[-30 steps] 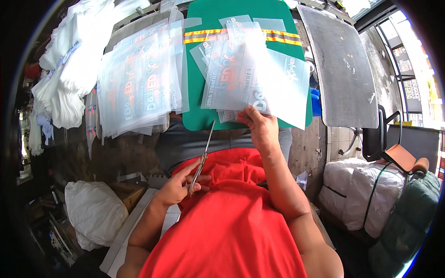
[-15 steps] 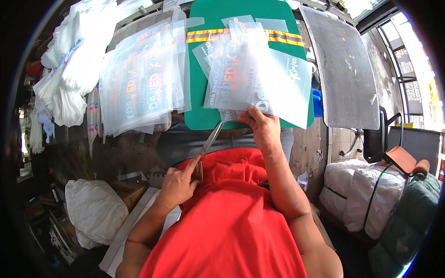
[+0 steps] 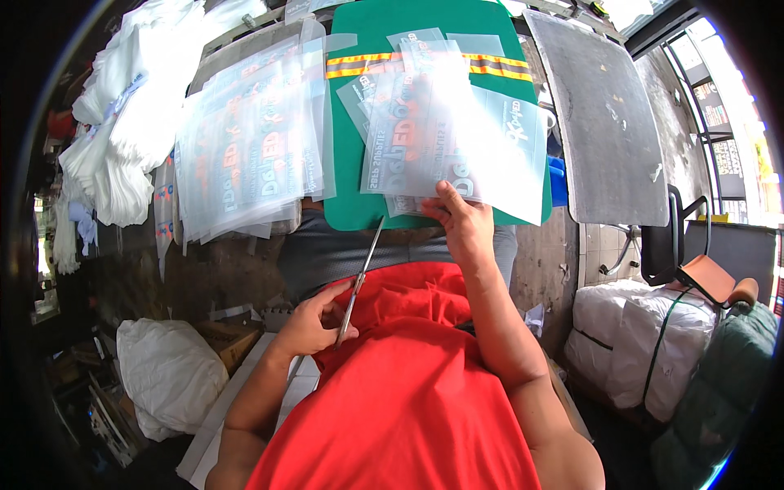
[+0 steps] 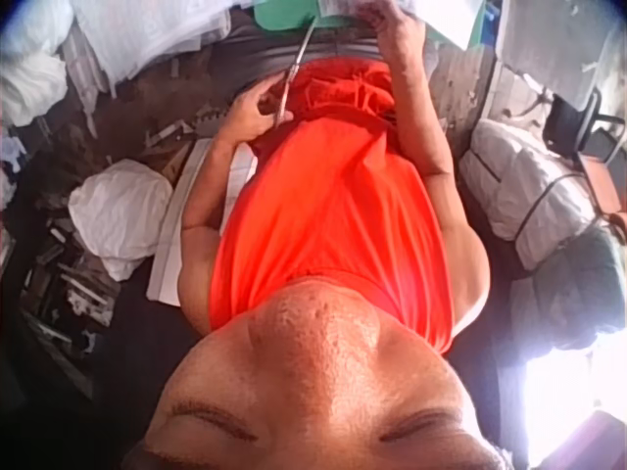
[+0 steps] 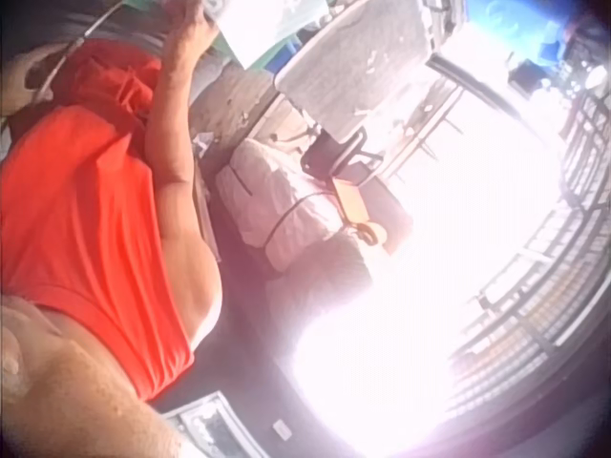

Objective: The person cuts film transfers from a stack using scissors, separating individual designs from the sheet.

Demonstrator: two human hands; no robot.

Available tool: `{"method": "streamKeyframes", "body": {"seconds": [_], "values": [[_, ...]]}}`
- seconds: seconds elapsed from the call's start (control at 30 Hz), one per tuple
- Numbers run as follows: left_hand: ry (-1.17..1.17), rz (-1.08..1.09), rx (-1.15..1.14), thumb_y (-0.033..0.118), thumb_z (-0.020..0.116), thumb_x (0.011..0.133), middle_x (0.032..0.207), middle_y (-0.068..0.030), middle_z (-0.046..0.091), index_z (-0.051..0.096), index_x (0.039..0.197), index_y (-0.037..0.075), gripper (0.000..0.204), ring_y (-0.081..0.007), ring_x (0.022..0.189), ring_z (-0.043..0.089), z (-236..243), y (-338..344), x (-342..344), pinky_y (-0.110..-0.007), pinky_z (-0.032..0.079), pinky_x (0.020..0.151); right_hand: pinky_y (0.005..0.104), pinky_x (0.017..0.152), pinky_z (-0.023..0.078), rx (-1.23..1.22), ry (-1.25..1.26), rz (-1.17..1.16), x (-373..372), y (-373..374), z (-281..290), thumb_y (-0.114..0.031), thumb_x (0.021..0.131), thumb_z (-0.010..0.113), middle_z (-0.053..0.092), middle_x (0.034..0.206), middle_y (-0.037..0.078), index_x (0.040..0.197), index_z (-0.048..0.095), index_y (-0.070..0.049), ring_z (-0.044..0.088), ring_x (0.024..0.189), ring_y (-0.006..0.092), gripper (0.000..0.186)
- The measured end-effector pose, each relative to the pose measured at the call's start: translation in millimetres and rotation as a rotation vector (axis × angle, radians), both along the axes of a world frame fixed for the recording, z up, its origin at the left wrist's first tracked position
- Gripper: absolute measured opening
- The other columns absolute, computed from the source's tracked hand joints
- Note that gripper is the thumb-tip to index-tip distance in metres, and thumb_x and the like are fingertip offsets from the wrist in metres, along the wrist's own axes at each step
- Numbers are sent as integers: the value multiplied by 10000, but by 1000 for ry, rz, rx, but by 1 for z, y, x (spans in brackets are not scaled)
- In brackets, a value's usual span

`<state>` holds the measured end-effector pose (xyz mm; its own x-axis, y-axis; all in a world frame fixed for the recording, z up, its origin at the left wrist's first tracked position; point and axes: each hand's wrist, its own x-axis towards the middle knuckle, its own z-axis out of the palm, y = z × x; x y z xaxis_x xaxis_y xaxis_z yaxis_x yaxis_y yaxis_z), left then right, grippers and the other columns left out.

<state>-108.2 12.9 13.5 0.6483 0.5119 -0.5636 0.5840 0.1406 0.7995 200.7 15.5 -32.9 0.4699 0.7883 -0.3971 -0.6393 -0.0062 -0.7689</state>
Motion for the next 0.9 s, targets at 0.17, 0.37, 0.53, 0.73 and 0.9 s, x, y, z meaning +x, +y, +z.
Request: {"method": "streamKeyframes", "body": {"seconds": [0.17, 0.37, 0.53, 0.73, 0.9], "values": [[-313, 216, -519, 144, 707, 933, 1075, -86, 699, 285, 1571, 129, 765, -144, 933, 684, 5, -7, 14, -265, 529, 778, 322, 683, 607, -76, -99, -11, -2, 4, 1, -79, 915, 687, 668, 916, 119, 1138, 600, 42, 692, 754, 215, 268], [-520, 223, -524, 100, 638, 977, 1158, -130, 675, 166, 1599, 121, 781, -130, 1074, 631, -5, -19, 55, -263, 509, 888, 344, 707, 617, -55, -92, 9, 2, 3, -1, -29, 913, 651, 663, 1010, 153, 1217, 550, 67, 690, 771, 225, 335], [-560, 351, -621, 35, 635, 960, 1105, -115, 679, 142, 1601, 117, 812, -109, 942, 642, -14, -24, 82, -278, 516, 897, 347, 759, 618, 0, -96, 3, -6, 2, 5, -10, 919, 621, 665, 1060, 146, 1256, 542, 43, 699, 881, 239, 351], [-645, 339, -463, -17, 609, 952, 1129, -157, 669, 138, 1601, 140, 817, -141, 990, 659, -24, -23, 98, -284, 534, 904, 365, 777, 621, 34, -42, -15, -12, -1, 14, 8, 928, 594, 657, 1114, 144, 1276, 536, 23, 697, 922, 248, 353], [-665, 296, -379, 1, 604, 963, 1203, -238, 663, 147, 1599, 161, 800, -161, 1003, 675, -26, -19, 104, -285, 549, 897, 375, 794, 619, 31, -13, -12, -12, -4, 13, 19, 928, 586, 652, 1124, 135, 1291, 527, 9, 690, 950, 251, 369]]}}
